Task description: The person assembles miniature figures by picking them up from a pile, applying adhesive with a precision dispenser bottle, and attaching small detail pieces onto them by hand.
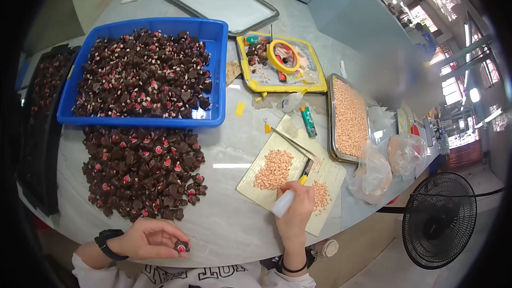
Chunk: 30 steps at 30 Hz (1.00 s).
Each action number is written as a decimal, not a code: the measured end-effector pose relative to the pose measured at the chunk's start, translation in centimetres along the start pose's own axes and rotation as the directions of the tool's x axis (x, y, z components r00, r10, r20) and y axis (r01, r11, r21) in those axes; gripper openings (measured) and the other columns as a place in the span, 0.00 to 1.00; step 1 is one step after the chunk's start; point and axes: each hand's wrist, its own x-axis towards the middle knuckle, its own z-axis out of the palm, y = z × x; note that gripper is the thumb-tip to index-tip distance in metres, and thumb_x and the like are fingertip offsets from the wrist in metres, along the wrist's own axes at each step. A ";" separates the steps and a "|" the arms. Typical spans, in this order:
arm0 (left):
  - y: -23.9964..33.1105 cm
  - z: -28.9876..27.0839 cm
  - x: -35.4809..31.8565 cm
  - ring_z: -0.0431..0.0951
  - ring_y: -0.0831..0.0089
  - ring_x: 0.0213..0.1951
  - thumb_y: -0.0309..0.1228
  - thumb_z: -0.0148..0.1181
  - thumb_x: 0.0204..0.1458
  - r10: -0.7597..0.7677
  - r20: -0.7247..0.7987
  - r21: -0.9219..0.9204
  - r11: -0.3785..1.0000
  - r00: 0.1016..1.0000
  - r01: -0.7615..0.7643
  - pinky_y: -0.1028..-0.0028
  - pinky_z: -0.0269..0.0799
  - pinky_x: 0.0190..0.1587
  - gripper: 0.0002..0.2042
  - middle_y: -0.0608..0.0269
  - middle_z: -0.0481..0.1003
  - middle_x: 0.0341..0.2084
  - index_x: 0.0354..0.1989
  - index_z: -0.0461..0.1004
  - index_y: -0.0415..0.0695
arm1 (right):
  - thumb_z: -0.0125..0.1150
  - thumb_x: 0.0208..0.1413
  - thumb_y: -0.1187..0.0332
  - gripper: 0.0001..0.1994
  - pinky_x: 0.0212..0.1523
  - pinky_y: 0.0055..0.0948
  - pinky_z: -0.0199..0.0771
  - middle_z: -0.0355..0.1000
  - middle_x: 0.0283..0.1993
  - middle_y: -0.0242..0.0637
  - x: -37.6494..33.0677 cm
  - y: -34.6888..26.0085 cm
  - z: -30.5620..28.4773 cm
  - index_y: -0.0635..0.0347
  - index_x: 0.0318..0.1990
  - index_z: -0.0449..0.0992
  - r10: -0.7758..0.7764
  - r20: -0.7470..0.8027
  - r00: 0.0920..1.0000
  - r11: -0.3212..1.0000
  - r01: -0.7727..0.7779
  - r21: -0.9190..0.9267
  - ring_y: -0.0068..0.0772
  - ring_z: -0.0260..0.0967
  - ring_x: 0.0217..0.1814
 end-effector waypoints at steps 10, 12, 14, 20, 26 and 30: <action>-0.2 0.1 -0.1 0.70 0.77 0.46 0.17 0.52 0.49 -0.080 0.045 -0.017 0.997 0.996 0.081 0.79 0.67 0.50 0.18 0.58 0.66 0.48 0.50 0.62 0.34 | 0.60 0.37 0.82 0.16 0.29 0.35 0.60 0.65 0.27 0.37 -0.3 0.6 -0.2 0.61 0.34 0.64 -0.053 -0.034 0.998 0.998 0.054 0.032 0.40 0.60 0.30; -0.2 0.1 0.0 0.70 0.78 0.46 0.18 0.52 0.50 -0.099 0.064 -0.009 0.995 0.993 0.100 0.80 0.67 0.50 0.19 0.59 0.65 0.49 0.52 0.61 0.35 | 0.59 0.37 0.82 0.15 0.29 0.35 0.60 0.65 0.27 0.38 -0.2 0.5 -0.3 0.61 0.35 0.64 -0.047 -0.062 0.997 0.997 0.050 0.057 0.40 0.60 0.29; 0.0 0.2 0.0 0.69 0.79 0.46 0.19 0.52 0.50 -0.111 0.069 0.001 0.994 0.991 0.111 0.80 0.66 0.50 0.20 0.60 0.65 0.48 0.53 0.60 0.35 | 0.59 0.37 0.82 0.16 0.29 0.34 0.60 0.65 0.27 0.38 -0.3 0.4 -0.3 0.61 0.35 0.64 -0.042 -0.072 0.997 0.996 0.047 0.075 0.40 0.60 0.29; -0.2 0.3 0.0 0.68 0.81 0.47 0.21 0.52 0.51 -0.142 0.094 0.026 0.990 0.985 0.140 0.81 0.65 0.51 0.21 0.61 0.66 0.48 0.55 0.59 0.37 | 0.59 0.39 0.82 0.15 0.32 0.32 0.61 0.64 0.28 0.38 -0.5 0.4 -0.2 0.61 0.36 0.62 -0.023 -0.028 0.999 0.999 0.025 0.039 0.37 0.62 0.29; -0.3 0.2 0.0 0.68 0.82 0.47 0.21 0.52 0.51 -0.168 0.108 0.029 0.986 0.980 0.166 0.82 0.65 0.51 0.21 0.63 0.66 0.48 0.55 0.59 0.38 | 0.59 0.38 0.83 0.16 0.31 0.34 0.60 0.64 0.27 0.38 -0.8 0.5 0.0 0.61 0.37 0.63 -0.015 -0.010 1.000 0.998 0.016 0.058 0.39 0.61 0.30; -0.4 0.3 0.0 0.68 0.82 0.46 0.22 0.53 0.51 -0.172 0.102 0.016 0.985 0.980 0.171 0.83 0.65 0.50 0.20 0.63 0.66 0.48 0.54 0.60 0.38 | 0.58 0.37 0.83 0.17 0.31 0.37 0.60 0.65 0.28 0.39 -0.8 0.5 0.1 0.61 0.37 0.64 -0.030 -0.007 1.000 0.998 0.031 0.047 0.42 0.60 0.31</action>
